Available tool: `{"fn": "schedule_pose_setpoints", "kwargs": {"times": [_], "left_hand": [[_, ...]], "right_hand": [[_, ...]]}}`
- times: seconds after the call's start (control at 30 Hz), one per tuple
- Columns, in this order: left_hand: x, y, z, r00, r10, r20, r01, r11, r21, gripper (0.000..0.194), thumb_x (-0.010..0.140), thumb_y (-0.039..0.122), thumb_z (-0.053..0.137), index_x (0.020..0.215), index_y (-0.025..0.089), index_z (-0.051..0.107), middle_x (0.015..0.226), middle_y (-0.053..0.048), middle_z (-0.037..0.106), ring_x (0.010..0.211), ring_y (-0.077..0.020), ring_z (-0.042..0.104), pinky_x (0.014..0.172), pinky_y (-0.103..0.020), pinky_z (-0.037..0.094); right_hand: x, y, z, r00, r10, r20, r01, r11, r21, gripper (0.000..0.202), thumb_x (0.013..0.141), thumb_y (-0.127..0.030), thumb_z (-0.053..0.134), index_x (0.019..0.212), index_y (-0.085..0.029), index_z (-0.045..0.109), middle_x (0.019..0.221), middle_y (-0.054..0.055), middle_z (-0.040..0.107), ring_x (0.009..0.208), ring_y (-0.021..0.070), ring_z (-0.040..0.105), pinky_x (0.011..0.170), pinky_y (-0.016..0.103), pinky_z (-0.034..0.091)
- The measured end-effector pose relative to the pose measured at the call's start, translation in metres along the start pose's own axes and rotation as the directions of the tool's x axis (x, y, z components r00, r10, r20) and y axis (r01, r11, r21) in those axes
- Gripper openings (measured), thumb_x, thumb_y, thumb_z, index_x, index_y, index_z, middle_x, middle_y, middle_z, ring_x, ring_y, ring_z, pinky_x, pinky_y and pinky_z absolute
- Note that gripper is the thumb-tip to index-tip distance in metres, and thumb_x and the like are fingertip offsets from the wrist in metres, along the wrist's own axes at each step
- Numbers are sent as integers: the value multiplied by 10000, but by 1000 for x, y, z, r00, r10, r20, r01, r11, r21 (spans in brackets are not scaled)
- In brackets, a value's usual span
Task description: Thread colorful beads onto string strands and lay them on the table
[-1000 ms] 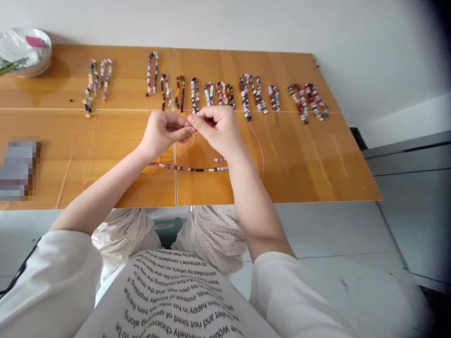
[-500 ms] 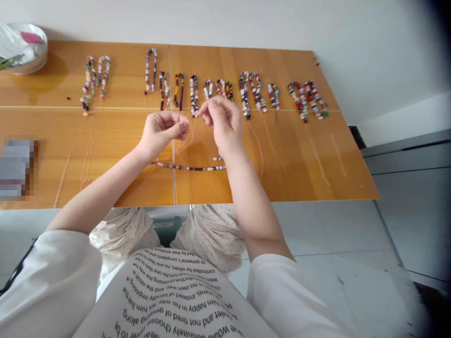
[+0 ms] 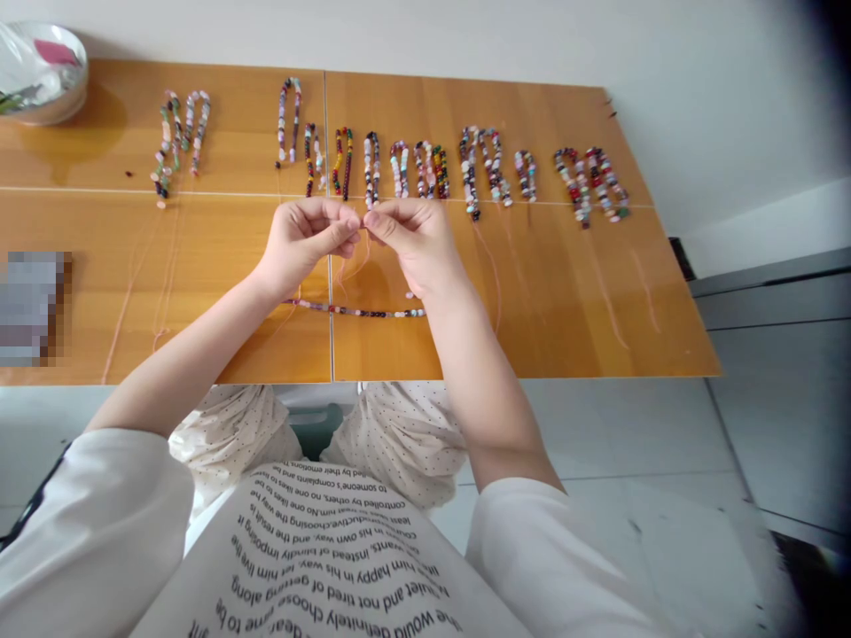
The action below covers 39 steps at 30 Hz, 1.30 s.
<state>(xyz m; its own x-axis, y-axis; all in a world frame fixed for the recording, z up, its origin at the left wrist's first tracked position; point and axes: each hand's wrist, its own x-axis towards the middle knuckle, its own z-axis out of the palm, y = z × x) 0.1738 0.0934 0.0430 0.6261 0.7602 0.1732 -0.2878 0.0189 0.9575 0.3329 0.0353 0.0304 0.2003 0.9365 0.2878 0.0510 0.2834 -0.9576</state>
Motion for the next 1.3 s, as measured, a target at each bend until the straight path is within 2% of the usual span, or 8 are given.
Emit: {"fn": "schedule_pose_setpoints", "kwargs": {"times": [0.17,0.33,0.6,0.73,0.97,1.07,1.17,1.3], "left_hand": [[0,0,0,1000,5,-10,-6,1000,-8,329,664,471,839,717,166,728,665,12,700,559,-56,632,586,-189,583],[1,-2,-2,1000,-2,-10,1,1000,-26,346,647,496,842,716,174,734,662,19,698,556,-49,627,586,-181,577],[1,-3,-1,999,-22,-35,21,1000,-18,374,610,510,858,710,173,730,668,19,708,558,-61,642,581,-192,586],[1,-4,-1,999,8,-36,-9,999,-38,328,633,461,860,707,168,730,665,19,709,553,-57,641,571,-187,584],[1,-7,-3,998,24,-61,-23,1000,13,220,730,363,811,747,158,733,675,6,715,566,-64,655,581,-190,579],[1,-6,-4,998,20,-57,-17,999,45,164,775,304,784,750,153,725,678,3,709,573,-69,658,593,-197,574],[0,-5,-4,999,28,-34,-26,998,59,192,781,331,781,747,153,718,711,-5,717,586,-73,659,604,-211,573],[0,-6,-4,998,59,-25,-58,997,51,290,731,435,806,742,161,711,700,7,708,567,-61,637,591,-207,562]], "right_hand": [[-2,-4,-1,1000,4,-9,-5,1000,-29,452,694,-675,747,660,-225,730,650,-16,605,666,103,547,649,287,452],[-3,-2,-1,999,27,35,-27,1000,5,435,691,-658,769,675,-225,728,634,-23,584,643,94,537,639,280,461],[-3,-1,3,1000,23,-3,-23,999,-26,441,650,-658,798,710,-228,727,708,-7,657,707,125,602,665,296,485],[-5,-5,5,1000,-7,11,8,1000,-25,387,703,-597,800,723,-220,717,722,-2,655,694,114,584,650,283,468],[-5,-8,11,998,11,62,-10,1000,-6,468,731,-649,750,686,-197,640,660,-13,536,701,116,561,710,284,496],[-5,-7,9,995,26,93,-25,1000,-6,462,749,-634,747,707,-186,641,666,-17,527,662,97,517,666,265,464],[-5,-4,8,993,60,104,-64,997,33,469,765,-645,725,697,-187,649,654,-17,533,607,82,465,586,253,404],[-5,1,8,995,93,48,-97,993,74,534,794,-721,627,671,-202,652,647,-3,554,598,91,496,557,258,400]]}}
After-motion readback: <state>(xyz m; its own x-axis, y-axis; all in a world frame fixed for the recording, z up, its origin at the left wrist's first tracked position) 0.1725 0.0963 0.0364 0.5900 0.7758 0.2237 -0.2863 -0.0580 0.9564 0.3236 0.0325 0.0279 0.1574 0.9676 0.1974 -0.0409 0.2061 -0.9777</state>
